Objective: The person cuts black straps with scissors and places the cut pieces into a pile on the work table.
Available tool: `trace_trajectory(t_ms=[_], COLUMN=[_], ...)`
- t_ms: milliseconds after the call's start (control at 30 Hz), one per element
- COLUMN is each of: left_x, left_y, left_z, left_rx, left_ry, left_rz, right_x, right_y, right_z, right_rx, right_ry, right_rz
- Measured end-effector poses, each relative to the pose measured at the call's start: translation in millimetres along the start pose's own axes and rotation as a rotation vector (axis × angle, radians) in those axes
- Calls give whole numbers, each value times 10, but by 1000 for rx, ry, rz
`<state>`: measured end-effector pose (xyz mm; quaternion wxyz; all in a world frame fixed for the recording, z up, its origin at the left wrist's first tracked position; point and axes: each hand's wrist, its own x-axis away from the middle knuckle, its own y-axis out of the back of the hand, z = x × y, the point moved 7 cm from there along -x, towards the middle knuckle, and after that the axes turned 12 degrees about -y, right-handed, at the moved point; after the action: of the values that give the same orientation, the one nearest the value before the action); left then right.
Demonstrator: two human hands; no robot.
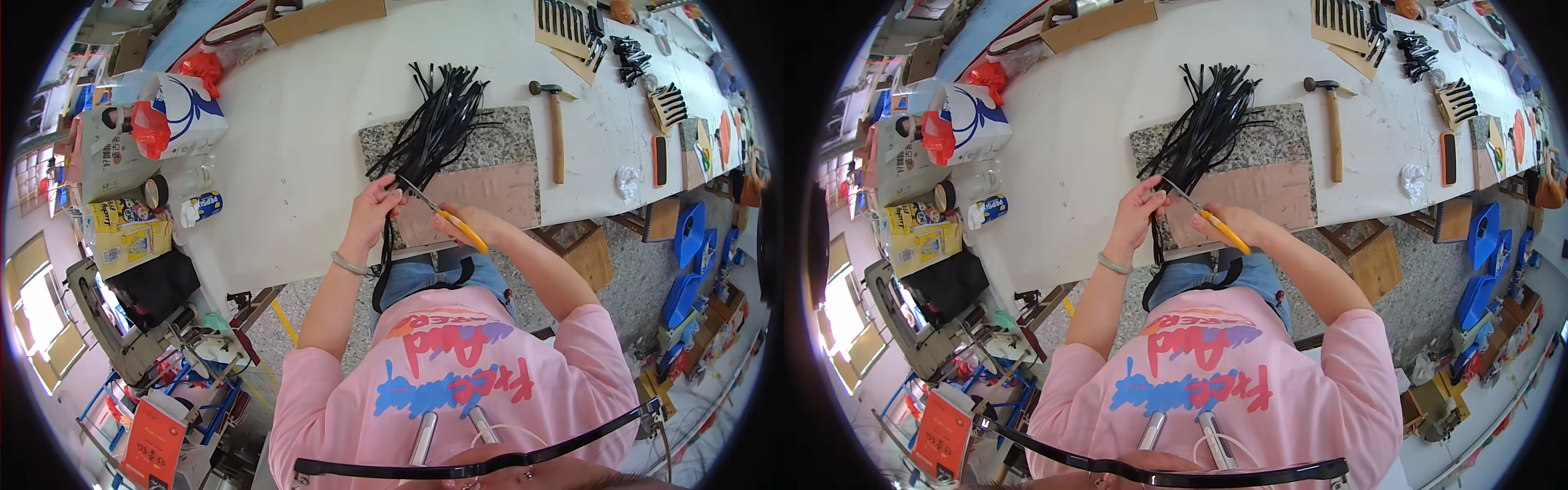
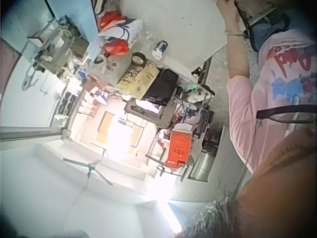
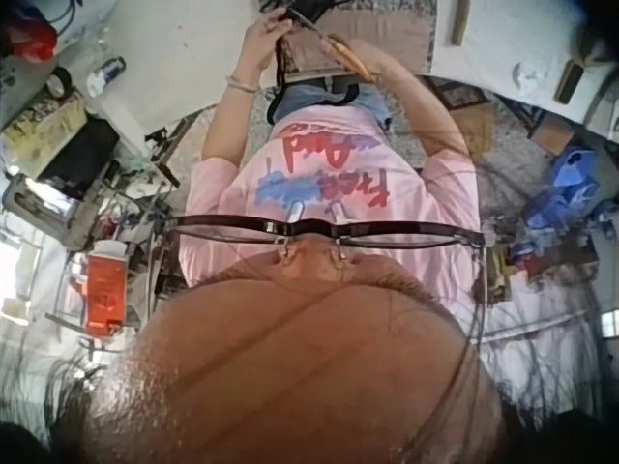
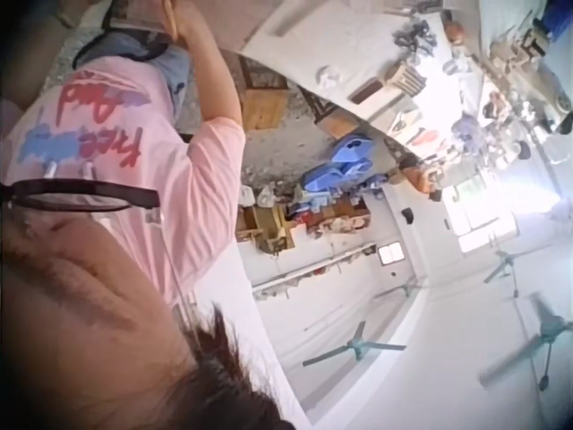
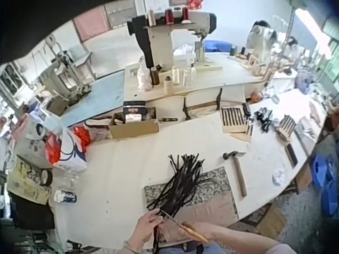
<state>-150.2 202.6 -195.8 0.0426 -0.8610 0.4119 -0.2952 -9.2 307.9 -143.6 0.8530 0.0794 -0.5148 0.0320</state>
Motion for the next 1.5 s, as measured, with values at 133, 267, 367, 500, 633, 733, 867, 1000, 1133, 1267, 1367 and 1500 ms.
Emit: trace_trajectory(t_ms=[133, 267, 367, 500, 633, 733, 867, 1000, 1133, 1267, 1367, 1500], left_x=[6, -3, 10, 170, 392, 509, 596, 653, 723, 785, 770, 662], left_y=[10, 11, 30, -59, -293, -387, -437, -498, -518, -264, 71, 286], left_z=[-20, -26, -41, -87, -148, -70, 30, 122, 308, 563, 625, 768], left_rx=[3, 24, 16, -52, -133, -136, -240, -279, -216, -439, -617, -766], left_ry=[-29, -38, -35, -66, -105, -93, -61, 25, 113, 235, 294, 256], left_rz=[-38, -37, -23, 61, 197, 289, 373, 433, 371, 573, 607, 652], right_x=[-116, -166, -186, 19, 0, 28, 67, 64, 149, 250, 400, 265], right_y=[-8, -5, 5, 84, 11, -119, -234, -311, -248, 173, 501, 541], right_z=[160, 153, 96, 128, 114, 61, -65, -161, -350, -1272, -1865, -2214], right_rx=[148, 122, 13, -407, -688, -620, -597, -529, -399, -752, -681, -394], right_ry=[41, 77, 84, -25, 360, 247, 205, 205, 219, -33, -102, -172], right_rz=[-77, -171, -235, -201, -306, -235, -227, -257, -406, -585, -779, -931])
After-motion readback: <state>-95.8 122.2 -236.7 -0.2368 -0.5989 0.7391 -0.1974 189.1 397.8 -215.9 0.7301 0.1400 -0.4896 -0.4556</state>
